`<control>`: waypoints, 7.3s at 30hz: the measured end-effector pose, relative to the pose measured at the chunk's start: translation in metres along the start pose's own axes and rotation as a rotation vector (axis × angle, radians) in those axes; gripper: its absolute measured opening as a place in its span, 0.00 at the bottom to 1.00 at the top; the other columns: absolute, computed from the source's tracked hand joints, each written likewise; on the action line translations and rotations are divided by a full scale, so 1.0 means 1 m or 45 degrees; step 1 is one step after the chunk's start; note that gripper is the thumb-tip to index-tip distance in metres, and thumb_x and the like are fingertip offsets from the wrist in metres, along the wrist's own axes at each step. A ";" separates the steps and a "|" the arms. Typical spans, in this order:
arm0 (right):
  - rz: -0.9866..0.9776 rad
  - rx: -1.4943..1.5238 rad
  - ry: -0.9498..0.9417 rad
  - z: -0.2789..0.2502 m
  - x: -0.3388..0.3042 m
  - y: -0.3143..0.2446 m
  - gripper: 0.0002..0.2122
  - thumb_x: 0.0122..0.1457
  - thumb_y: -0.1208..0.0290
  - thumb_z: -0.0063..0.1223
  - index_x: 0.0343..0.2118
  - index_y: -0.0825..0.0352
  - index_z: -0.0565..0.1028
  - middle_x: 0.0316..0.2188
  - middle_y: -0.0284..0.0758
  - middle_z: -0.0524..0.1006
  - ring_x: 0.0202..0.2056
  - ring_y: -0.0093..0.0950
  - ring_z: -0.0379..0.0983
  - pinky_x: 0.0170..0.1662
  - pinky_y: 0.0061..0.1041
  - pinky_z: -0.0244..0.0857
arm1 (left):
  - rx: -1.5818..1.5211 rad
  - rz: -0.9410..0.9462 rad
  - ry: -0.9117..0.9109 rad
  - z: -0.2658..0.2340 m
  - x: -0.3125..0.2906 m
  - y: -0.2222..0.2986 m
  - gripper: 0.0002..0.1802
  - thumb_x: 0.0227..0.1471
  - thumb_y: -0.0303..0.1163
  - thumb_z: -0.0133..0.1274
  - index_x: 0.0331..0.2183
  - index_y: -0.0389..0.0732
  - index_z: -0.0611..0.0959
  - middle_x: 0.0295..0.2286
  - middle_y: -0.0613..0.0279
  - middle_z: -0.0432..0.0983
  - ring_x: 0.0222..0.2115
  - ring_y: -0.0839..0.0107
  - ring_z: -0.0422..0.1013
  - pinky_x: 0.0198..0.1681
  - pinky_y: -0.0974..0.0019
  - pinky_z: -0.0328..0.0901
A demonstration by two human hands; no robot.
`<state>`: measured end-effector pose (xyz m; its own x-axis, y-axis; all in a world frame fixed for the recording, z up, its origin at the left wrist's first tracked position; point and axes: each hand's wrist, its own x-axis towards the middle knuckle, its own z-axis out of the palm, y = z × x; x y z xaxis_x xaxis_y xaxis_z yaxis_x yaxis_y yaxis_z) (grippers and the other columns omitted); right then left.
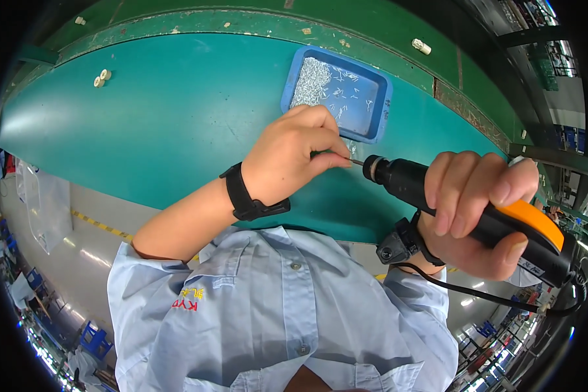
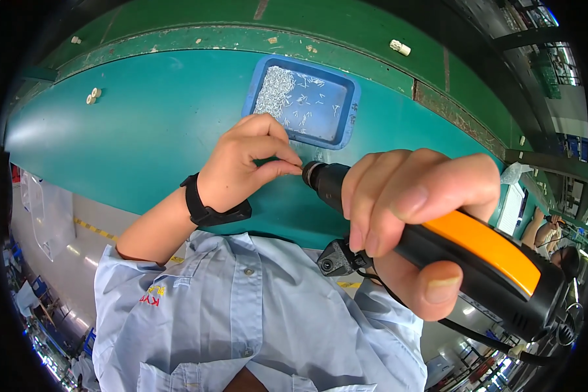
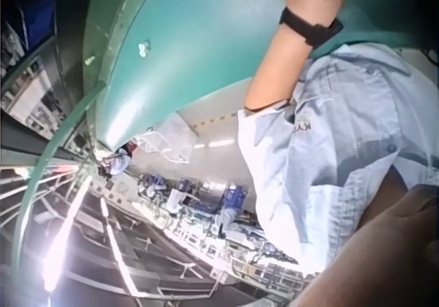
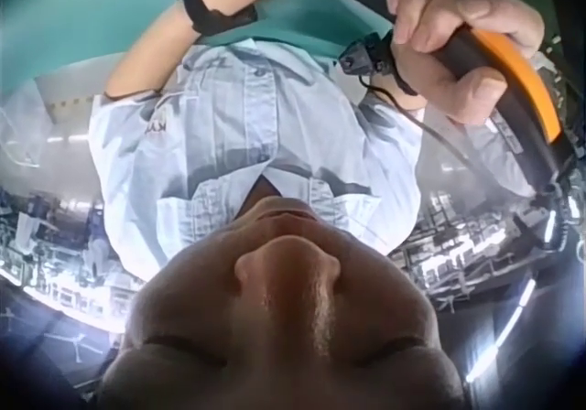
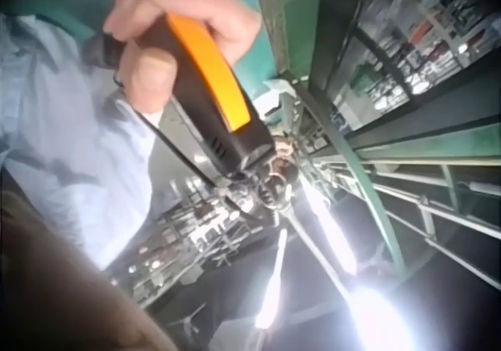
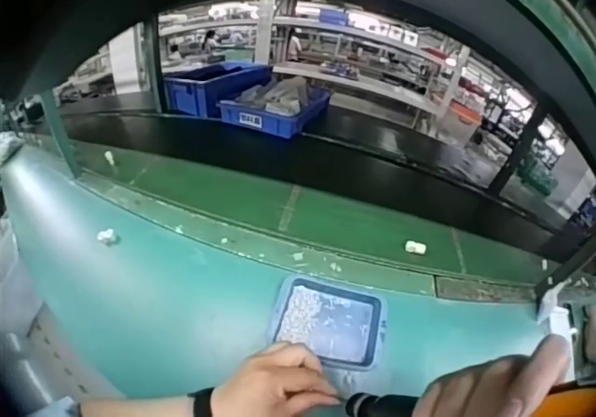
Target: The person picks up a white plastic component, inserts a metal pin from a blue tray into it, and drives the pin in using a power screwdriver, repeating this for several components.
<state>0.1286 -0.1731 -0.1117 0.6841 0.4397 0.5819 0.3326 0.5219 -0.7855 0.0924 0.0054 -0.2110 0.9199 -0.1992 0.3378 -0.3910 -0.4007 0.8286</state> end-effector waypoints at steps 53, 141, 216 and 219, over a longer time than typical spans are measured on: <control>0.244 -0.048 0.190 0.013 -0.011 0.028 0.22 0.51 0.58 0.56 0.39 0.68 0.60 0.16 0.29 0.66 0.15 0.20 0.64 0.19 0.19 0.58 | -0.196 -0.479 -0.136 0.023 -0.022 -0.021 0.10 0.37 0.27 0.60 0.27 0.38 0.78 0.23 0.56 0.75 0.25 0.60 0.72 0.29 0.63 0.66; 0.352 -0.304 0.271 0.033 -0.023 0.035 0.15 0.52 0.60 0.50 0.31 0.66 0.61 0.13 0.29 0.63 0.12 0.20 0.58 0.18 0.21 0.54 | -0.188 -0.405 -0.231 0.016 -0.023 -0.020 0.11 0.36 0.26 0.60 0.27 0.36 0.77 0.23 0.55 0.74 0.25 0.58 0.71 0.28 0.62 0.65; 0.085 -0.052 0.183 -0.033 -0.029 0.023 0.23 0.48 0.54 0.55 0.40 0.65 0.61 0.24 0.33 0.66 0.25 0.26 0.66 0.41 0.36 0.66 | -1.188 -0.480 -0.248 -0.044 -0.005 -0.030 0.14 0.51 0.24 0.51 0.41 0.39 0.69 0.37 0.54 0.73 0.30 0.76 0.71 0.33 0.74 0.68; 0.154 -0.118 0.215 -0.031 -0.024 0.019 0.23 0.48 0.56 0.54 0.40 0.66 0.60 0.23 0.35 0.66 0.26 0.30 0.67 0.47 0.46 0.63 | -0.892 -0.557 -0.294 -0.013 -0.017 -0.030 0.12 0.48 0.23 0.53 0.36 0.36 0.70 0.33 0.57 0.74 0.29 0.76 0.72 0.33 0.75 0.69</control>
<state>0.1383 -0.1966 -0.1475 0.8190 0.3621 0.4451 0.2948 0.4000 -0.8678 0.0883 0.0327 -0.2356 0.9248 -0.3633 -0.1130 0.1764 0.1460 0.9734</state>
